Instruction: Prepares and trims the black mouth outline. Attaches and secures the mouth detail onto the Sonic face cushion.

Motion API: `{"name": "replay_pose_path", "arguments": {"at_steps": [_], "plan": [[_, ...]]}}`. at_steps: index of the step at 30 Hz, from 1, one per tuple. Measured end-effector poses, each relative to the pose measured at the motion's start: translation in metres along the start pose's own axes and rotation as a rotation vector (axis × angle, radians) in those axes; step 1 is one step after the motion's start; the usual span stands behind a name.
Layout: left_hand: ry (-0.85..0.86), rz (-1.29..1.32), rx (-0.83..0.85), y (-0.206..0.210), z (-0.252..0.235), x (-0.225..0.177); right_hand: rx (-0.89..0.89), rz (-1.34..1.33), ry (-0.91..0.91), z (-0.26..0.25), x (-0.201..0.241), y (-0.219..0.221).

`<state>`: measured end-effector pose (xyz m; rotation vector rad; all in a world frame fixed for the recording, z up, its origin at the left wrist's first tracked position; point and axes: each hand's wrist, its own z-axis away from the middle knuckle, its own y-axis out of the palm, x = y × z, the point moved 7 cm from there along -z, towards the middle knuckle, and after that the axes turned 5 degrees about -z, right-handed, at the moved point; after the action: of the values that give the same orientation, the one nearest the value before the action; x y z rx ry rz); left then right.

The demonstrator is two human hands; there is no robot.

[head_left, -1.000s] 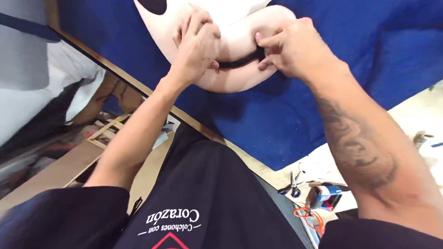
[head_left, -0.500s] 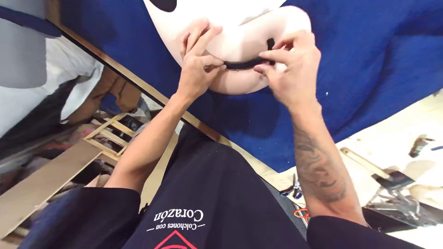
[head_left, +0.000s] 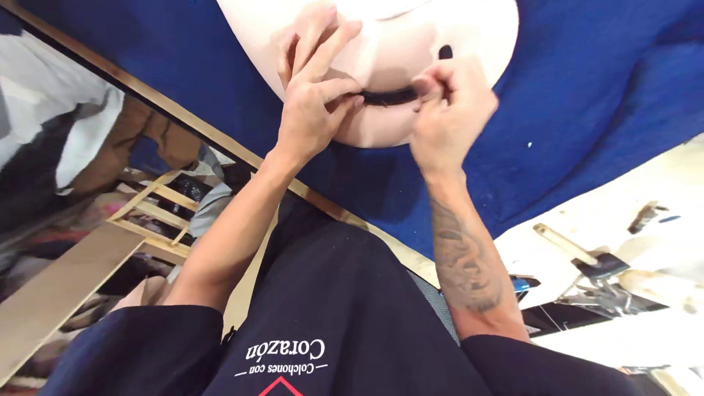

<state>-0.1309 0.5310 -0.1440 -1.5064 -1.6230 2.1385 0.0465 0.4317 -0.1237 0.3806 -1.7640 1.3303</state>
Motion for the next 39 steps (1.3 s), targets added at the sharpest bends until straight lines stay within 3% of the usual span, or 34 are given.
{"name": "replay_pose_path", "arguments": {"at_steps": [2, 6, 12, 15, 17, 20, 22, 23, 26, 29, 31, 35, 39], "plan": [[-0.009, 0.008, -0.013, 0.000, 0.000, 0.003, -0.007, -0.039, 0.064, -0.004, -0.003, -0.011], [-0.019, 0.047, -0.032, 0.000, 0.000, 0.004, 0.269, 0.110, -0.040, 0.004, 0.013, 0.017], [-0.017, 0.045, -0.052, 0.000, 0.003, 0.007, 0.163, 0.394, -0.190, 0.017, 0.024, 0.045], [-0.014, 0.053, -0.058, 0.001, 0.002, 0.006, 0.218, 0.379, -0.108, 0.011, 0.024, 0.049], [-0.016, 0.054, -0.057, 0.001, 0.002, 0.006, 0.220, 0.176, 0.027, -0.001, 0.019, 0.043], [-0.012, 0.049, -0.058, 0.002, 0.002, 0.007, 0.081, -0.286, 0.200, -0.020, 0.002, 0.008], [-0.011, 0.056, -0.065, 0.001, 0.002, 0.007, -0.100, -0.432, 0.249, -0.024, -0.011, -0.038], [-0.016, 0.058, -0.062, 0.001, 0.002, 0.007, -0.155, -0.361, 0.278, -0.018, -0.019, -0.065], [-0.020, 0.066, -0.054, 0.000, 0.001, 0.007, -0.060, 0.230, 0.338, 0.010, -0.038, -0.121], [-0.026, 0.045, -0.076, 0.003, 0.001, 0.006, 0.147, 0.293, 0.215, 0.011, -0.022, -0.092], [-0.022, 0.026, -0.093, 0.004, 0.000, 0.004, 0.158, 0.214, 0.076, 0.008, 0.000, -0.049], [-0.017, 0.000, -0.046, 0.005, 0.000, 0.002, 0.101, 0.136, 0.165, 0.007, 0.010, 0.020], [-0.007, -0.015, -0.045, 0.004, 0.000, 0.003, 0.060, 0.081, 0.205, 0.006, 0.006, 0.028]]}}
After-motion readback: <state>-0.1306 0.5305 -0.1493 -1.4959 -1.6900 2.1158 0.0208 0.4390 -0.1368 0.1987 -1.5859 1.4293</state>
